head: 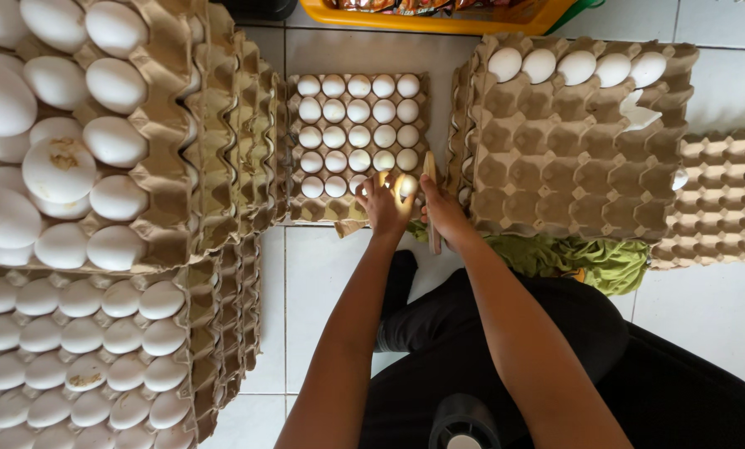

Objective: The person sits on the floor and uses a smartphone flashlight to inspect eggs one by one. They pick up each egg from a tray, hold it against the light to check its interior, and then place it back into the tray. The process is repeated for multiple eggs across several trays.

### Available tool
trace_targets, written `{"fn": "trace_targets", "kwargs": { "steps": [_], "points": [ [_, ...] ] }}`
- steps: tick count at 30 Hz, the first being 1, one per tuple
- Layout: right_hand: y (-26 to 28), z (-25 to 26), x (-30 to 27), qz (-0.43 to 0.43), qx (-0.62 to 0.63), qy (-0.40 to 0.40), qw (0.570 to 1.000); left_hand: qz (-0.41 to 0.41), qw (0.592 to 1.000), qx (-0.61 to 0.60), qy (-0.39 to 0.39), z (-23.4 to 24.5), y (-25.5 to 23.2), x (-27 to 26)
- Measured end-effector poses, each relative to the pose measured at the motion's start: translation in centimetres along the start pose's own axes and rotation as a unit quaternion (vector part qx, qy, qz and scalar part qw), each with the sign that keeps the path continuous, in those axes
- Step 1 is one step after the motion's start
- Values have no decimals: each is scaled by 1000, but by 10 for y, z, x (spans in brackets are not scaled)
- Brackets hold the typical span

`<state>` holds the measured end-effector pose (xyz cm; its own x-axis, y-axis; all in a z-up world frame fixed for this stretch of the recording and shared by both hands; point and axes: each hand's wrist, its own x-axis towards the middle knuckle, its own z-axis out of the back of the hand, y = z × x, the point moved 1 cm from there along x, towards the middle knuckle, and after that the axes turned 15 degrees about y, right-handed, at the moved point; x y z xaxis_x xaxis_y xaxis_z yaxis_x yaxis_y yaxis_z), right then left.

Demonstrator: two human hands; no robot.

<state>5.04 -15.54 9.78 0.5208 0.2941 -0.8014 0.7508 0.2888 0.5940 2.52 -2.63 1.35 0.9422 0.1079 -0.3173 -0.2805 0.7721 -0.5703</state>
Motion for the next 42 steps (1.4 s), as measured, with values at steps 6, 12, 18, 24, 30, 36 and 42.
{"fn": "trace_targets", "kwargs": {
  "steps": [6,12,18,24,30,36,42],
  "points": [
    [-5,-1,7,2,15,-8,1000,-27,998,27,-45,-13,5,4],
    [-4,1,8,-37,18,-13,999,35,999,11,13,-17,8,6],
    [14,1,-3,-89,29,12,995,-5,994,99,-43,11,1,0],
    [65,5,-52,39,221,30,974,-85,977,-68,-181,103,-48,-16],
    [123,77,-126,109,262,-2,959,-247,937,-187,-162,188,-173,-19],
    [129,174,-197,110,166,-95,975,-383,911,-132,-79,193,-298,-1],
    [99,243,-199,91,197,-116,969,-301,949,-66,71,119,-380,58]
  ]
}}
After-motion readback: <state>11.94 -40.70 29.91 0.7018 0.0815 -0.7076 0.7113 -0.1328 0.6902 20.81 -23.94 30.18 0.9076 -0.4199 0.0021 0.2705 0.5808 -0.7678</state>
